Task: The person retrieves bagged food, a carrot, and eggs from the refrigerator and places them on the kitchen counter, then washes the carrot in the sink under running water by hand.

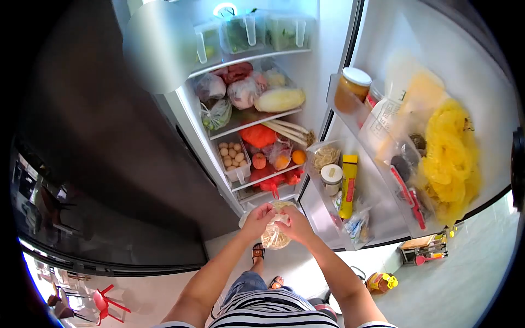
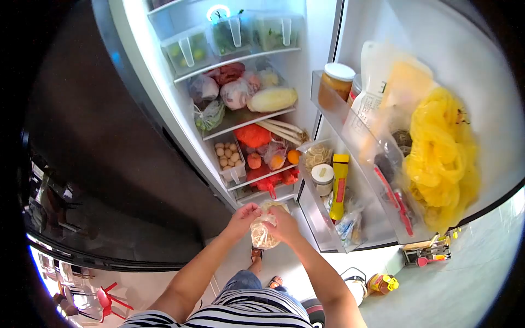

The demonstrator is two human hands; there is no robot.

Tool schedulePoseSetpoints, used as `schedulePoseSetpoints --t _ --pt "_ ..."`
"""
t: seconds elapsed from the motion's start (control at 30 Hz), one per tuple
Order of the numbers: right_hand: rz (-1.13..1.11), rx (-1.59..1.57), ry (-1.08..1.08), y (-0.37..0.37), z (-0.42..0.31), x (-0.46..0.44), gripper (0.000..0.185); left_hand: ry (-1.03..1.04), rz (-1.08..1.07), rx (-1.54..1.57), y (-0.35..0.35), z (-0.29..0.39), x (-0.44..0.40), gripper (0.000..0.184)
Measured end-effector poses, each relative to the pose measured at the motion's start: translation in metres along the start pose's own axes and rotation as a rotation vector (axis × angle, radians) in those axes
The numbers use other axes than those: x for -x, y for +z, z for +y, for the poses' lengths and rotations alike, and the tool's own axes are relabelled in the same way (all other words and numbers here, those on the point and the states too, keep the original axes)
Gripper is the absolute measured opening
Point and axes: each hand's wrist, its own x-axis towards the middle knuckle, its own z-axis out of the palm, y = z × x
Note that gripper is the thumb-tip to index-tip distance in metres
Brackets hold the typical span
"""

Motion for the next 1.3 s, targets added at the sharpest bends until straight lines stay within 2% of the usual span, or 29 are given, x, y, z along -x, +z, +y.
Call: schedulePoseSetpoints --t 0.03,0.13,0.3,0.43,0.73,0.87,1.07,1.17,1.3 --pt "0.034 -0.065 -0.061 -0.002 -0.008 -0.004 0.023 0.023 -0.004 0.035 0.000 0.008 0.000 0.012" --pt "-0.055 -0.065 -0.131 -0.004 -0.020 -0.019 0.019 0.075 0.019 0.075 -0.001 0.038 0.005 0.013" --pt "-0.141 -0.210 0.018 -0.019 -0.054 -0.035 0.019 0.186 0.099 -0.012 -0.009 0.074 0.007 0.015" --pt "-0.146 -0.196 -0.010 -0.024 -0.068 -0.038 0.018 0.123 0.122 -0.009 -0.004 0.098 0.018 0.017" --pt "-0.160 -0.268 -0.057 -0.024 -0.065 -0.045 0.017 0.190 0.078 -0.043 -0.005 0.111 0.016 0.014" --pt "-0.133 -0.315 -0.096 -0.032 -0.075 -0.051 0.016 0.286 0.061 -0.120 -0.009 0.116 0.004 0.013" --pt "-0.161 -0.230 -0.092 -0.044 -0.097 -0.054 0.017 0.299 0.082 -0.114 -0.006 0.131 0.005 0.013" --pt "-0.086 -0.246 -0.154 -0.040 -0.093 -0.057 0.017 0.330 0.084 -0.124 -0.008 0.129 0.001 0.014" --pt "-0.015 -0.294 -0.124 -0.036 -0.094 -0.056 0.016 0.334 0.087 -0.159 -0.009 0.129 0.002 0.014"
